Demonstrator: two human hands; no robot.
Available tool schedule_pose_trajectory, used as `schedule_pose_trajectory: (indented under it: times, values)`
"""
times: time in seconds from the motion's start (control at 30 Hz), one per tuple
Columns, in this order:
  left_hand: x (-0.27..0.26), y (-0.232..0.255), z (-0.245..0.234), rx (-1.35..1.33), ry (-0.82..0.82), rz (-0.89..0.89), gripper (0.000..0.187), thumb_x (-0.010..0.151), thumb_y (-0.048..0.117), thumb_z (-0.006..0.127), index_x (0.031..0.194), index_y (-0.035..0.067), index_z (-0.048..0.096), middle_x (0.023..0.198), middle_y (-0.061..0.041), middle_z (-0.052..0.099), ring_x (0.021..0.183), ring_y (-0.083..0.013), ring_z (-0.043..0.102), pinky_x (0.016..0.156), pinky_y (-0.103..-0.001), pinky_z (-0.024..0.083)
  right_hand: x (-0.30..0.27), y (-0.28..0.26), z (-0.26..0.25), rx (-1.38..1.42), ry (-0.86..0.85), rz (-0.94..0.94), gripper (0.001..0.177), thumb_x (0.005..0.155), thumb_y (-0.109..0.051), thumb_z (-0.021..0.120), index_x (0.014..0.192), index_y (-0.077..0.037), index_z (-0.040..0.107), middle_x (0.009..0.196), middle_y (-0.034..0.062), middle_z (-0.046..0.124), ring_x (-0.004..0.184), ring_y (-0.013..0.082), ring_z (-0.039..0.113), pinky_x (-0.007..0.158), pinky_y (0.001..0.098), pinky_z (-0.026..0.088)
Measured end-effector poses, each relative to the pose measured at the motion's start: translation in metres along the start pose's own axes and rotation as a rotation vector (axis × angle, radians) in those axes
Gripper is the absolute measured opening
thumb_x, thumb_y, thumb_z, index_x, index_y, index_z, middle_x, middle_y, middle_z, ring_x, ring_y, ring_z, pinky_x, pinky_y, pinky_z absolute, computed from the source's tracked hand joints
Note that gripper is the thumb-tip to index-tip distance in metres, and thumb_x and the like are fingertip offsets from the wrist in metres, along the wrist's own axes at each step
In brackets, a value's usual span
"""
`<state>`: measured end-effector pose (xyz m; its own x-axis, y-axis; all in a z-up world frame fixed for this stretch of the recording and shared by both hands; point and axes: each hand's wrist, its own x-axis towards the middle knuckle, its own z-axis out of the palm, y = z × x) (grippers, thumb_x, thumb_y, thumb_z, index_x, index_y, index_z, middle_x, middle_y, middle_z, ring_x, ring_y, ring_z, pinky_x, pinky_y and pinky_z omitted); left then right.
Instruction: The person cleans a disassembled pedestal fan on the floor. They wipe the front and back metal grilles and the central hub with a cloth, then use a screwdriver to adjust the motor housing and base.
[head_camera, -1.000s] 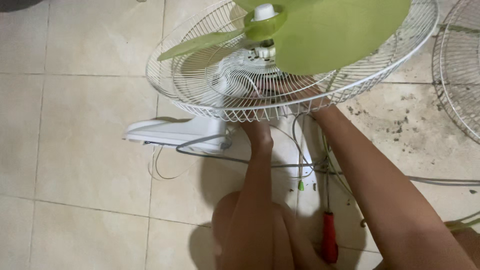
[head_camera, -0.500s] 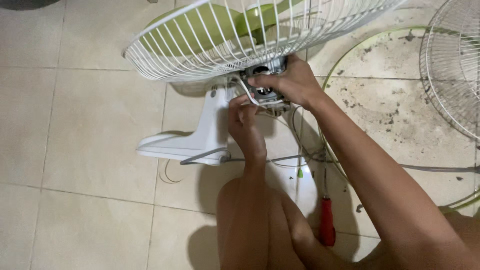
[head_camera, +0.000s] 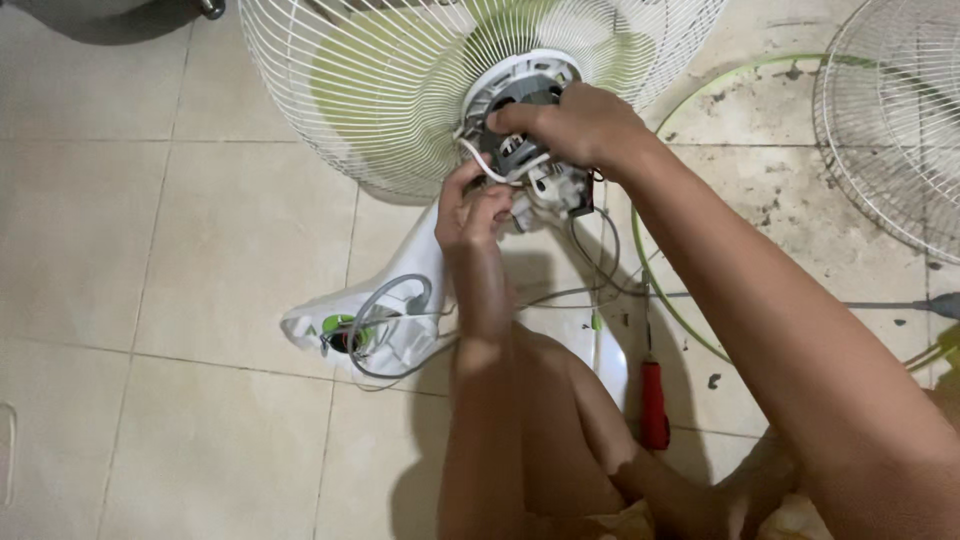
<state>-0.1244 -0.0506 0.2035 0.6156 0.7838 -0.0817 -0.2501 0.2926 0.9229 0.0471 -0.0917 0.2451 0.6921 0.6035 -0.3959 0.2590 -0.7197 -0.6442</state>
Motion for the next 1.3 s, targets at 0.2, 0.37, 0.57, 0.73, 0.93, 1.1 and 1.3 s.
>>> schedule_pose_trajectory:
  times: [0.2, 0.37, 0.57, 0.73, 0.93, 1.1, 1.3]
  values:
    - [-0.007, 0.022, 0.008, -0.027, -0.024, -0.036, 0.049, 0.087, 0.012, 0.055, 0.133, -0.002, 0.057, 0.100, -0.011, 0.066, 0.096, -0.0186, 0.063, 0.091, -0.033, 0.051, -0.005, -0.004, -0.012, -0.046, -0.034, 0.005, 0.076, 0.074, -0.073, 0.062, 0.098, -0.004, 0.080, 0.089, 0.0188, 0.074, 0.079, 0.0296, 0.071, 0.070, 0.0401, 0.052]
    - [-0.010, 0.024, 0.006, 0.070, -0.006, -0.003, 0.049, 0.088, 0.011, 0.056, 0.134, -0.005, 0.059, 0.104, -0.014, 0.066, 0.100, -0.0201, 0.060, 0.096, -0.033, 0.047, -0.003, -0.006, -0.020, 0.051, -0.137, 0.047, 0.064, 0.077, -0.064, 0.059, 0.096, -0.006, 0.078, 0.083, 0.0143, 0.075, 0.062, 0.0240, 0.066, 0.051, 0.0385, 0.047]
    - [-0.008, 0.012, 0.004, 0.046, -0.037, -0.008, 0.051, 0.086, 0.009, 0.054, 0.136, -0.003, 0.057, 0.107, -0.013, 0.068, 0.100, -0.0198, 0.062, 0.095, -0.031, 0.050, -0.002, -0.007, -0.024, 0.126, -0.216, 0.088, 0.062, 0.078, -0.064, 0.059, 0.092, -0.006, 0.076, 0.072, 0.0053, 0.070, 0.053, 0.0177, 0.059, 0.047, 0.0352, 0.044]
    - [-0.010, -0.001, 0.012, 0.092, -0.016, 0.024, 0.059, 0.084, 0.008, 0.062, 0.142, 0.001, 0.055, 0.105, -0.015, 0.065, 0.096, -0.0199, 0.059, 0.087, -0.029, 0.047, -0.005, -0.003, -0.023, 0.135, -0.248, 0.103, 0.068, 0.084, -0.068, 0.053, 0.091, -0.003, 0.074, 0.070, 0.0072, 0.064, 0.052, 0.0190, 0.052, 0.049, 0.0370, 0.039]
    - [-0.044, 0.000, 0.021, 0.614, -0.064, 0.318, 0.105, 0.073, 0.037, 0.087, 0.153, -0.005, 0.033, 0.129, -0.023, 0.040, 0.112, -0.0300, 0.053, 0.095, -0.038, 0.050, -0.011, 0.005, -0.023, 0.119, -0.293, 0.136, 0.073, 0.085, -0.071, 0.046, 0.101, -0.005, 0.073, 0.080, 0.0093, 0.069, 0.063, 0.0198, 0.059, 0.057, 0.0377, 0.044]
    - [-0.052, 0.000, 0.028, 0.908, 0.005, 0.644, 0.128, 0.066, 0.046, 0.092, 0.155, -0.015, 0.022, 0.148, -0.031, 0.025, 0.135, -0.0459, 0.043, 0.116, -0.050, 0.042, -0.019, 0.005, -0.021, 0.163, -0.318, 0.118, 0.070, 0.083, -0.069, 0.046, 0.110, -0.009, 0.071, 0.086, 0.0091, 0.071, 0.068, 0.0199, 0.063, 0.059, 0.0383, 0.048]
    - [-0.032, -0.004, 0.028, 1.085, -0.091, 0.794, 0.087, 0.079, 0.016, 0.078, 0.152, -0.009, 0.038, 0.154, -0.026, 0.043, 0.148, -0.0443, 0.042, 0.130, -0.055, 0.034, -0.024, 0.017, -0.023, 0.179, -0.305, 0.052, 0.078, 0.083, -0.075, 0.051, 0.095, -0.001, 0.073, 0.077, 0.0092, 0.066, 0.064, 0.0187, 0.059, 0.057, 0.0346, 0.046]
